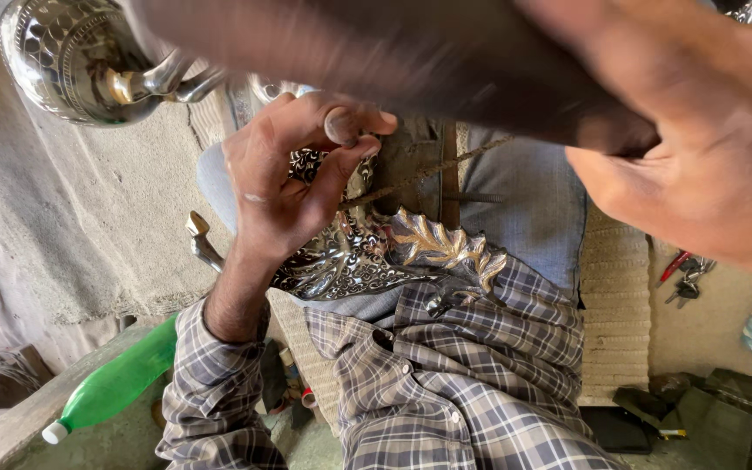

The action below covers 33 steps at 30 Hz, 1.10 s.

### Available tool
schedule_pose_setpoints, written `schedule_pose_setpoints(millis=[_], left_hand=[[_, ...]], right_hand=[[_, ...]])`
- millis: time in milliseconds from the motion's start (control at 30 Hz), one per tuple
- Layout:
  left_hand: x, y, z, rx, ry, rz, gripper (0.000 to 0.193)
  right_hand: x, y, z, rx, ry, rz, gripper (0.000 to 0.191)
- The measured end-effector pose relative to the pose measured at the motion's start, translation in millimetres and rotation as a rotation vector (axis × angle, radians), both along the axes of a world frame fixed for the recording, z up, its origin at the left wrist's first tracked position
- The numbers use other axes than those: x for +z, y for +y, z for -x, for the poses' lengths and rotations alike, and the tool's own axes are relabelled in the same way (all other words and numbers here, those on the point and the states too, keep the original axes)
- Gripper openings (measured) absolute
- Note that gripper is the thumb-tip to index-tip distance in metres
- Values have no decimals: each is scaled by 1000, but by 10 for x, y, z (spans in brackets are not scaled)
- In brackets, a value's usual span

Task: The person uses a small metal punch and a wooden mallet to repeatedly strike a silver-colored metal animal figurine, creating a textured pattern on its surface. The person holds the figurine steady with one hand while striking with the other.

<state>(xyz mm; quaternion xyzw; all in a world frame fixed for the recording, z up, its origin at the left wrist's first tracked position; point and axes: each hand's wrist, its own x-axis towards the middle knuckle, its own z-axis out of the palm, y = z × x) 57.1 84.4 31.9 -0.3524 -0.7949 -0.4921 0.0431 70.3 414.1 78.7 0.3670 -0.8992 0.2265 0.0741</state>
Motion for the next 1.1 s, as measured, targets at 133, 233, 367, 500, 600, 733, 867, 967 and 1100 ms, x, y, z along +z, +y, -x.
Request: schedule_pose_setpoints(millis=[133,233,367,500,600,733,867,967,1100], left_hand=[[-3,23,45,36,133,59,29],[-33,6,51,20,44,24,27],[-101,-49,-10,68,57,67,26],[-167,-81,-15,113,98,98,27],[-167,-70,5,76,109,103,24],[-79,-33,10,50,13,43,31],[15,16,29,48,56,79,31],[55,33,20,46,-5,51,31],[53,23,25,36,-5,45,31]], right_hand=[[35,-38,-6,-35,3,16,83],[83,-82,2,-29,44,-73,87],[135,-124,25,-20,67,-149,87],[115,-128,40,-22,58,-157,83],[59,-110,36,-48,38,-168,81],[10,-83,-1,-76,-170,110,79],[20,-79,-12,-68,-54,-52,82],[42,-88,4,-81,-164,81,86],[24,-86,16,-86,-110,40,90]])
